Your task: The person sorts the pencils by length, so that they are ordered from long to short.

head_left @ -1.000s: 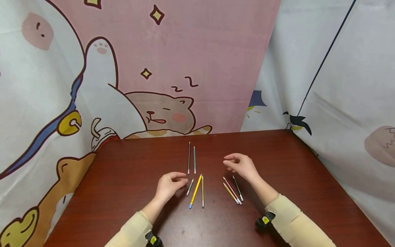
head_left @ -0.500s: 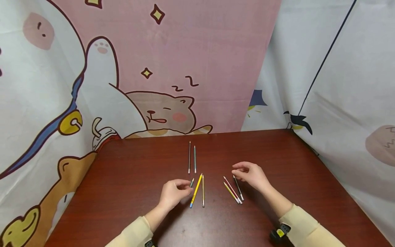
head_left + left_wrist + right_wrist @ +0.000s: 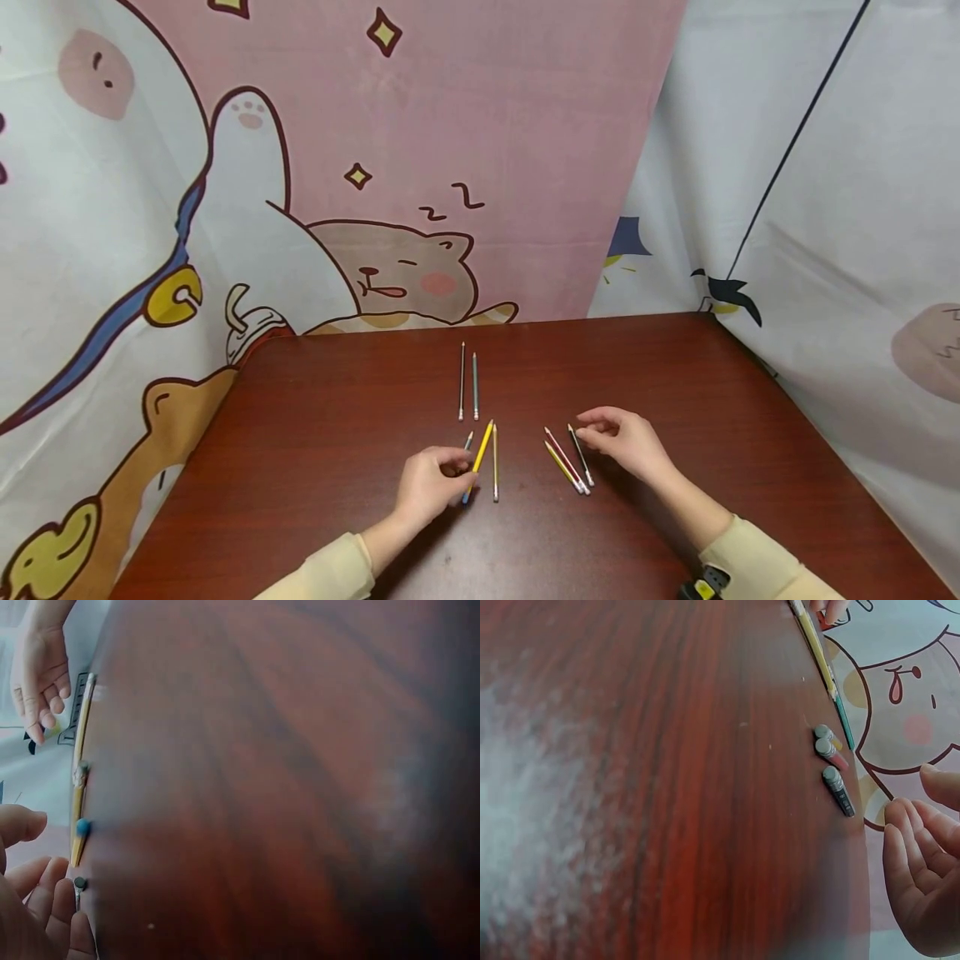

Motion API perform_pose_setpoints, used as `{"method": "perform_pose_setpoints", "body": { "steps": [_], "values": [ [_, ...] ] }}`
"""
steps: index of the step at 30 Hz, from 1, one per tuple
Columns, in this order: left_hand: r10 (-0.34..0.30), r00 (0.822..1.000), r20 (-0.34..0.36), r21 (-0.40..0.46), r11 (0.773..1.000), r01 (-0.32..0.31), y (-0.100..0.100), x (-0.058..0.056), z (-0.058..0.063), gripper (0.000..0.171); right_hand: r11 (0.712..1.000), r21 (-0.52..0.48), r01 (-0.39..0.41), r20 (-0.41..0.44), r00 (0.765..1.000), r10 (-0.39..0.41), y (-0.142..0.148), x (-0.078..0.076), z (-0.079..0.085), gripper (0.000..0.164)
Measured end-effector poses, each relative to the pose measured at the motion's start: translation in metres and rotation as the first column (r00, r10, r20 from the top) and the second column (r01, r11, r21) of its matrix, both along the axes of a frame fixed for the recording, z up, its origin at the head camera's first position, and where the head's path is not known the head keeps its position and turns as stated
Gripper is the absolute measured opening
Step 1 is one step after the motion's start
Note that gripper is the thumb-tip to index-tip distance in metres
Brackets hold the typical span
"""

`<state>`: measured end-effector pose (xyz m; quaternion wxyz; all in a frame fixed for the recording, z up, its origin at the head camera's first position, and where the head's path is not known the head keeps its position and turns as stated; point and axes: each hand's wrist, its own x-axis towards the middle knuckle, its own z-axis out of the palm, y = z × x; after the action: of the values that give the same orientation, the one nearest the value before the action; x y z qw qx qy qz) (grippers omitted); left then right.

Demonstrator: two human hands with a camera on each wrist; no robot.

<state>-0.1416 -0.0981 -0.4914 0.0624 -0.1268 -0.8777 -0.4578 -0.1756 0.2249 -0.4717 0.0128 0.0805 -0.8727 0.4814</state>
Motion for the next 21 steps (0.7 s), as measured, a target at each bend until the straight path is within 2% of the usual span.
{"method": "perform_pose_setpoints", "body": {
  "steps": [10,21],
  "values": [
    [-0.008,0.999,-0.041,-0.054,0.999,0.006,0.004,0.002,-0.005,0.028,0.997,0.072,0.017,-0.052,0.999,-0.013,0.002,0.005,0.003,0.027],
    [-0.010,0.999,-0.051,-0.080,0.997,0.006,0.003,0.001,-0.009,0.029,0.989,0.147,0.011,-0.108,0.994,0.005,0.002,0.012,-0.004,0.024]
  ]
}}
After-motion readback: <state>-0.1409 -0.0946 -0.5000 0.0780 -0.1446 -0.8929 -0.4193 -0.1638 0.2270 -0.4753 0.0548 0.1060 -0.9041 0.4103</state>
